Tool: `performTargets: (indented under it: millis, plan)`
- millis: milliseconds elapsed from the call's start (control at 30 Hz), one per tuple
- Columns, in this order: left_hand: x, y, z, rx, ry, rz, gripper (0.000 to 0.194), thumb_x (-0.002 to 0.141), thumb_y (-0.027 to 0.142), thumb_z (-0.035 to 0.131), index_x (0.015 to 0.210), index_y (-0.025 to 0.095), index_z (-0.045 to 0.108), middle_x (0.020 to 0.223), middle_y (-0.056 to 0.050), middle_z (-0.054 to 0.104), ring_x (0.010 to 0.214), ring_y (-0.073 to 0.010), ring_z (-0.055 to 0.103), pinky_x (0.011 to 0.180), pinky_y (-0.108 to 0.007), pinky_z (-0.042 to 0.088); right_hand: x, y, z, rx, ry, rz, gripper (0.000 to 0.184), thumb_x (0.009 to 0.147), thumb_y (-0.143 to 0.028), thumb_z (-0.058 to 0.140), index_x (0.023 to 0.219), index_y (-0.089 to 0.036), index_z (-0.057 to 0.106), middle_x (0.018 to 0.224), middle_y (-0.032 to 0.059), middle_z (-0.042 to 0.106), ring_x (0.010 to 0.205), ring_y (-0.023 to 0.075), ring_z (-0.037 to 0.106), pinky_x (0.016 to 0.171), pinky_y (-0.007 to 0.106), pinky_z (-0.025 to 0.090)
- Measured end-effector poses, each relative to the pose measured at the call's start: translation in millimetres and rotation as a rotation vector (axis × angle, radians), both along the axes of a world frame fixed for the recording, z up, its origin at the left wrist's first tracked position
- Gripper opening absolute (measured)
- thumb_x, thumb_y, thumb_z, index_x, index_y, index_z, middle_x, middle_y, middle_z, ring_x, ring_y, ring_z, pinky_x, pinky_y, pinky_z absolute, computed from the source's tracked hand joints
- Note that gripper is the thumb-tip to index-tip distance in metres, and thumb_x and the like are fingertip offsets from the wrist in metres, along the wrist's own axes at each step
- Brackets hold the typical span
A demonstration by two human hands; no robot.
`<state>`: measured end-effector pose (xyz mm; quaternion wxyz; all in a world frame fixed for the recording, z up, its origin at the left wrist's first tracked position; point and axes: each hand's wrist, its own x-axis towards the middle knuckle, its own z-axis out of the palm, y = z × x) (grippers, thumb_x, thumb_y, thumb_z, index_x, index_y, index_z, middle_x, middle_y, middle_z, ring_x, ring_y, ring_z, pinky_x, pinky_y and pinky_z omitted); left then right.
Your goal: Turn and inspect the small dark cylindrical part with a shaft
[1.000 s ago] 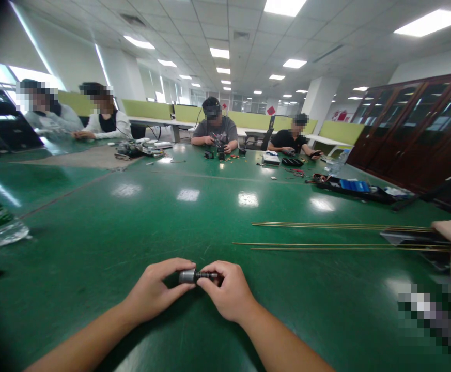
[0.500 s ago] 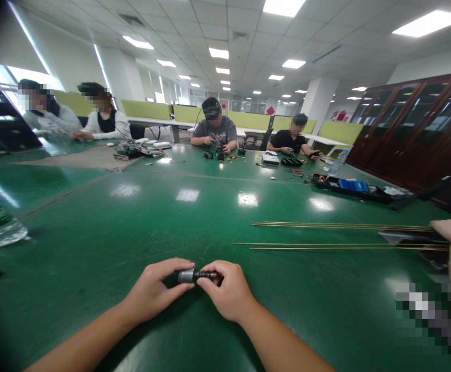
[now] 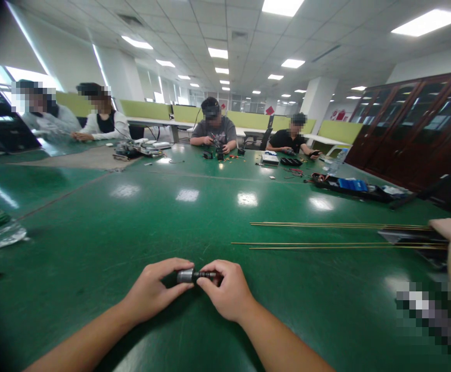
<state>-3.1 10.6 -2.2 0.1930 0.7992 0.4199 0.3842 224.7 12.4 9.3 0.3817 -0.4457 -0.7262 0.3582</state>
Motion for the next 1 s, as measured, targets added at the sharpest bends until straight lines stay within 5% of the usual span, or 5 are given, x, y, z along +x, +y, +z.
performTargets:
  millis: [1000]
  plan:
    - [0.0,-1.1,6.6,-0.007,0.009,0.000,0.032,0.085,0.028,0.072,0.116,0.028,0.066,0.110,-0.003,0.072,0.102,-0.0191,0.068,0.093,-0.033,0.055,1.0,0.7,0.6,0.024,0.021,-0.010,0.010,0.083,-0.024,0.070,0.090,-0.018,0.073,0.073,0.0007,0.066,0.064,0.0136,0.057,0.059,0.023,0.042]
